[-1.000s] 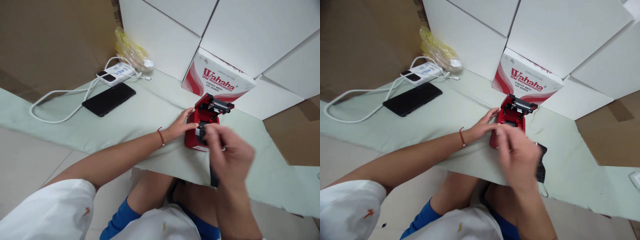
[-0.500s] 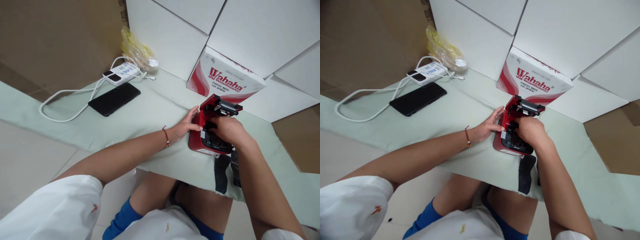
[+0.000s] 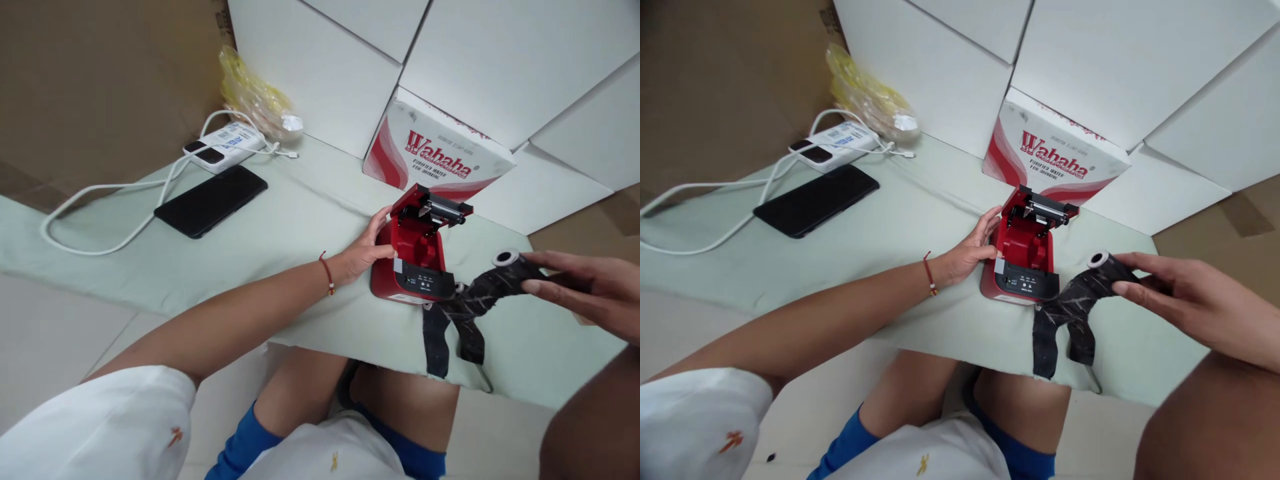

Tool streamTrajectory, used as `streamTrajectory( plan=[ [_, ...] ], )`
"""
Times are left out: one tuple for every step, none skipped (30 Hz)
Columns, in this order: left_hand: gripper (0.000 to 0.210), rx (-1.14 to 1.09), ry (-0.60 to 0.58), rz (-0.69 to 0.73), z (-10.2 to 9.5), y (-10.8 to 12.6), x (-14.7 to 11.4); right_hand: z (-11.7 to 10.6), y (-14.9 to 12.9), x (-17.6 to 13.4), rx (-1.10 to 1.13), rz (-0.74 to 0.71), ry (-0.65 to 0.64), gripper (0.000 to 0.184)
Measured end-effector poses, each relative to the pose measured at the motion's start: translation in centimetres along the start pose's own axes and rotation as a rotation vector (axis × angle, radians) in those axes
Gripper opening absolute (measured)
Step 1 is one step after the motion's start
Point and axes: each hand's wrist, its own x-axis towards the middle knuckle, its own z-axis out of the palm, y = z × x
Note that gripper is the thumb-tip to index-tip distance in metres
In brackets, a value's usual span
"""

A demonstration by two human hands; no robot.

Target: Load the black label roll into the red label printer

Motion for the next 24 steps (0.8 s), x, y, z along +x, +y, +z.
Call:
streamTrajectory(
  plan=[
    [0.111,-0.005,0.007,0.001,0.2,-0.1,0.0,-0.2,0.8,0.0,-0.015,0.025,-0.153,0.041],
    [0.109,-0.007,0.014,0.008,0.3,-0.3,0.0,0.1,1.3,0.3,-0.040,0.062,-0.284,0.041],
    [0.107,-0.004,0.019,0.021,0.3,-0.4,0.1,0.8,1.7,0.8,-0.068,0.109,-0.377,0.043],
    [0.106,0.003,0.019,0.039,0.3,-0.6,0.1,1.9,1.8,1.6,-0.080,0.142,-0.421,0.045],
    [0.105,0.013,0.013,0.057,0.2,-0.9,0.2,3.3,1.9,2.5,-0.099,0.166,-0.443,0.046],
    [0.104,0.025,0.007,0.073,0.0,-1.1,0.3,4.9,1.8,3.4,-0.125,0.185,-0.453,0.045],
    [0.103,0.038,0.002,0.081,-0.1,-1.3,0.3,6.5,1.7,4.3,-0.153,0.195,-0.444,0.043],
    [0.104,0.052,-0.001,0.083,-0.3,-1.4,0.4,8.1,1.7,5.1,-0.180,0.204,-0.426,0.040],
    [0.104,0.065,0.001,0.082,-0.5,-1.6,0.4,9.6,1.7,5.8,-0.204,0.214,-0.401,0.038],
    [0.105,0.078,0.003,0.080,-0.6,-1.6,0.5,11.0,1.7,6.3,-0.223,0.220,-0.376,0.037],
    [0.106,0.085,0.004,0.079,-0.8,-1.7,0.5,12.0,1.9,6.5,-0.235,0.220,-0.351,0.037],
    [0.106,0.088,0.002,0.081,-0.9,-1.7,0.5,12.7,2.1,6.5,-0.241,0.217,-0.323,0.037],
    [0.105,0.086,-0.001,0.085,-0.9,-1.7,0.4,13.1,2.4,6.2,-0.246,0.216,-0.291,0.039],
    [0.104,0.082,-0.005,0.090,-0.9,-1.7,0.4,13.1,2.8,5.8,-0.249,0.220,-0.254,0.041],
    [0.104,0.078,-0.008,0.096,-0.8,-1.6,0.3,12.7,3.3,5.1,-0.252,0.229,-0.214,0.044],
    [0.104,0.073,-0.010,0.098,-0.8,-1.6,0.3,12.1,3.9,4.2,-0.256,0.245,-0.175,0.047],
    [0.106,0.068,-0.013,0.095,-0.7,-1.5,0.2,11.4,4.6,3.3,-0.261,0.266,-0.139,0.050],
    [0.108,0.062,-0.016,0.085,-0.5,-1.4,0.2,10.7,5.3,2.3,-0.268,0.288,-0.110,0.051],
    [0.111,0.056,-0.016,0.072,-0.4,-1.3,0.2,10.0,6.1,1.4,-0.275,0.308,-0.091,0.051],
    [0.113,0.049,-0.013,0.058,-0.3,-1.2,0.2,9.5,6.8,0.5,-0.279,0.324,-0.081,0.050],
    [0.116,0.044,-0.009,0.046,-0.2,-1.1,0.2,9.3,7.5,-0.3,-0.279,0.335,-0.081,0.049],
    [0.119,0.039,-0.006,0.036,-0.2,-1.0,0.3,9.3,8.1,-0.9,-0.275,0.332,-0.084,0.049],
    [0.121,0.034,-0.009,0.028,-0.2,-1.0,0.3,9.5,8.6,-1.4,-0.266,0.307,-0.087,0.049],
    [0.122,0.029,-0.017,0.023,-0.2,-0.9,0.4,9.9,9.0,-1.7,-0.256,0.267,-0.088,0.048]
  ],
)
